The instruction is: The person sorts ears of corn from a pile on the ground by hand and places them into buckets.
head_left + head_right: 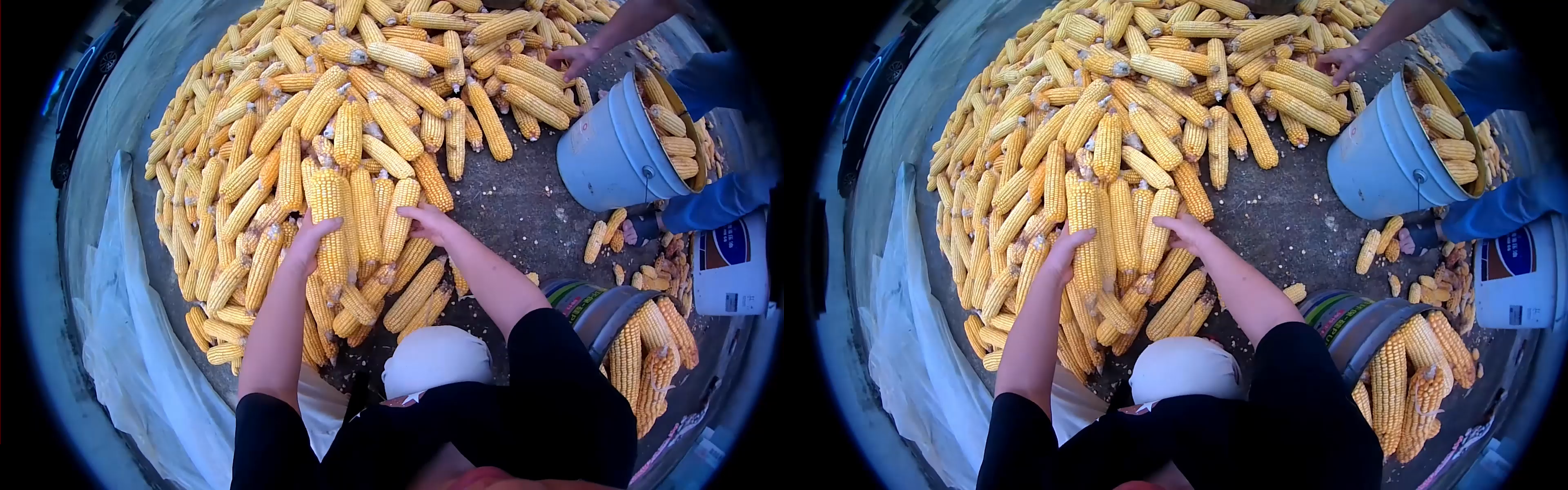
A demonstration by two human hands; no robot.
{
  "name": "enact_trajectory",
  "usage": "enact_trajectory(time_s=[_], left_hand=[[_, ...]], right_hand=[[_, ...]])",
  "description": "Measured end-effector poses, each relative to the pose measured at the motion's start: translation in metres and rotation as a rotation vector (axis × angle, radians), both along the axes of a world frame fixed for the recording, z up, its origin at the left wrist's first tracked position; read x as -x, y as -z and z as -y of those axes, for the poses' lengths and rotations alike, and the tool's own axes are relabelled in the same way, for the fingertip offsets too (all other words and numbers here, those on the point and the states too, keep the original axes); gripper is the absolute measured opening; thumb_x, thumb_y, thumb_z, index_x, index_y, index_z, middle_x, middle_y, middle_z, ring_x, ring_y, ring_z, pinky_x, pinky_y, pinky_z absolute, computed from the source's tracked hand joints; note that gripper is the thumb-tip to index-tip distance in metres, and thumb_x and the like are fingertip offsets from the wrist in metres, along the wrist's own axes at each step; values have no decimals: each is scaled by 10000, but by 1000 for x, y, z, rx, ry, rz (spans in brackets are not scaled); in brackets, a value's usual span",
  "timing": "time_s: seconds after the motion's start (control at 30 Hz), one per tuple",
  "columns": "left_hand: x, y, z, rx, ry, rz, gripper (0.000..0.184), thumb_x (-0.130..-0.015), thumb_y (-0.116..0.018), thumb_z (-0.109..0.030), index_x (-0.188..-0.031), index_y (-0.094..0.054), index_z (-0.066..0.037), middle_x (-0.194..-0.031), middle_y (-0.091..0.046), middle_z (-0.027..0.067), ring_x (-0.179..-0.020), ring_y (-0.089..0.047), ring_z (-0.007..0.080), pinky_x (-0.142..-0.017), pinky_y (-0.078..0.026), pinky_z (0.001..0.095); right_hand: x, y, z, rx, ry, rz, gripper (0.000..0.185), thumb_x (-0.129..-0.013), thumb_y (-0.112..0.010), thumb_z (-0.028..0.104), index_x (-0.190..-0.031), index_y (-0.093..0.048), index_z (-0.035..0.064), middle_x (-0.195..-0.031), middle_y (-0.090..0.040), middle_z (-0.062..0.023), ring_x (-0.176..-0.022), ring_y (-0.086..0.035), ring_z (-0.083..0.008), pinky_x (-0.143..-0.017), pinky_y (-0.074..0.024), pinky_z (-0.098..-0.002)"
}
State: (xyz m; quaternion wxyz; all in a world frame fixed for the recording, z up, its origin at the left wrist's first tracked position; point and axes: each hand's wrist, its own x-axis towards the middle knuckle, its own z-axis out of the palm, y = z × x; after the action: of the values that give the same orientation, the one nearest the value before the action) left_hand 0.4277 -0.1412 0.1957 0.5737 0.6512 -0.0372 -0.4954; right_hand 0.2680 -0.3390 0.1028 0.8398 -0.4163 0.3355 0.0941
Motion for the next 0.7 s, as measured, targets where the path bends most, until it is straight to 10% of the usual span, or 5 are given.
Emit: enact_trajectory(time_s=[0.13,0.47,0.7], left_hand=[[42,57,20,115,33,-130,645,-832,-603,-210,-1384,-301,-68,-1345,-424,146,-1234,-416,315,-1031,-356,460],[60,42,-8,214,20,-206,716,-778,-655,-203,-1376,-296,-46,-1305,-456,116,-1199,-432,308,-1021,-356,437],[95,-14,-14,376,-228,-161,674,-771,-624,-172,-1356,-324,-24,-1300,-458,145,-1186,-450,317,-1023,-371,443]], right_hand=[[-11,17,-18,-253,402,214,708,-801,-704,175,-1375,-317,28,-1291,-491,-138,-1192,-483,-266,-1010,-392,-394],[6,19,-28,-282,126,398,880,-737,-778,231,-1407,-240,41,-1327,-462,-134,-1223,-447,-248,-1045,-358,-405],[25,-118,-15,82,-45,376,1040,-711,-796,303,-1445,-110,32,-1418,-327,-185,-1307,-343,-272,-1071,-323,-393]])
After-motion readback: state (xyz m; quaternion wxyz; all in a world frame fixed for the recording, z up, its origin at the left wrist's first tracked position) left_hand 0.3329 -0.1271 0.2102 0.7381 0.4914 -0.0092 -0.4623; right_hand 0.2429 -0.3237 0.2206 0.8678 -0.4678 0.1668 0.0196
